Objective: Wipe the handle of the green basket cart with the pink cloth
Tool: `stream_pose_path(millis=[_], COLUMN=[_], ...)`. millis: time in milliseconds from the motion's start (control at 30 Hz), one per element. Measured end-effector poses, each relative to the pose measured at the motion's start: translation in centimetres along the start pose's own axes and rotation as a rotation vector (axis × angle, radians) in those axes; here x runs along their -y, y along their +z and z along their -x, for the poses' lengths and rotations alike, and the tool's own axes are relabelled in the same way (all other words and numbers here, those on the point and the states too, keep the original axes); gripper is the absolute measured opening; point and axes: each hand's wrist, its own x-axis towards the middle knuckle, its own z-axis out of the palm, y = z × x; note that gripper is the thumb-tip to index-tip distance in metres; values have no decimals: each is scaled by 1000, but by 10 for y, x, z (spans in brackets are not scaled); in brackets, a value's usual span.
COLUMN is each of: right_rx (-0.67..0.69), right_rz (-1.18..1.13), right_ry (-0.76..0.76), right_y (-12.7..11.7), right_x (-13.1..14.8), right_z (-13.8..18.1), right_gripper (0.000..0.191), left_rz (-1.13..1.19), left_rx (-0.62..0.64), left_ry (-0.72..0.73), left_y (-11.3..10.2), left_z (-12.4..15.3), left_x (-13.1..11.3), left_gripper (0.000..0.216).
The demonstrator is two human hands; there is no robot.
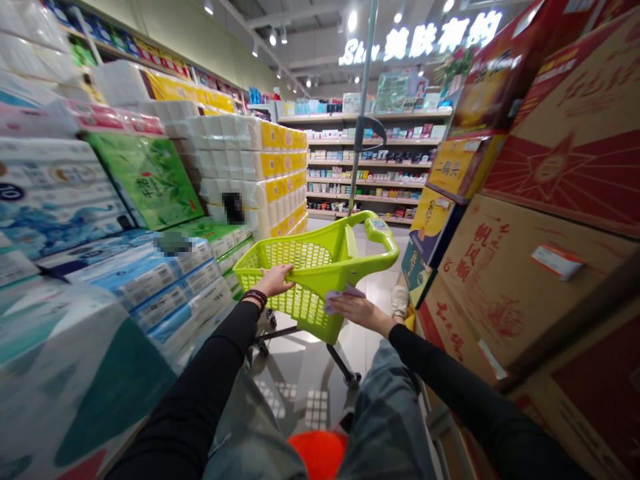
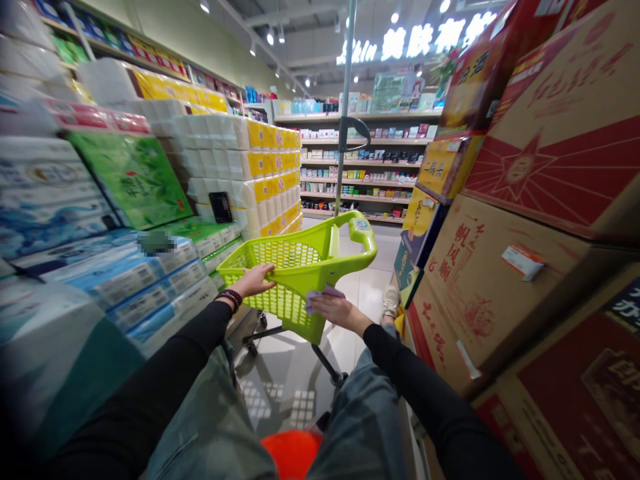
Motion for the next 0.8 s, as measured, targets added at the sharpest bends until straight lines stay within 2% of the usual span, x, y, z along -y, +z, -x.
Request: stream_pose_path(millis=[100, 233, 333, 533, 600, 667, 800], right_rx=[81, 35, -12, 78, 87, 46, -66], right_rz=[-64, -63, -52, -80, -74, -36, 88], right_ry=[6, 141, 166, -6, -2, 48, 216], right_y=[6, -27, -38, 7, 5, -16, -87], right_x=[-6, -31, -32, 6, 4, -7, -35], right_z=[2, -5, -6, 8, 8, 4, -11], right_gripper=[41, 42, 41, 37, 39, 41, 42], left_rz=[-2, 15, 21, 23, 17, 14, 31], left_rx=[6, 26, 30, 19, 23, 24, 21], left_ry=[-2, 8, 13, 9, 4, 3, 17], left_y=[-2, -4, -4, -3, -4, -5, -5], left_z=[2, 1, 0, 5, 6, 7, 6], left_x=[3, 6, 7, 4, 4, 4, 5], left_gripper=[53, 54, 49, 45, 42, 41, 41])
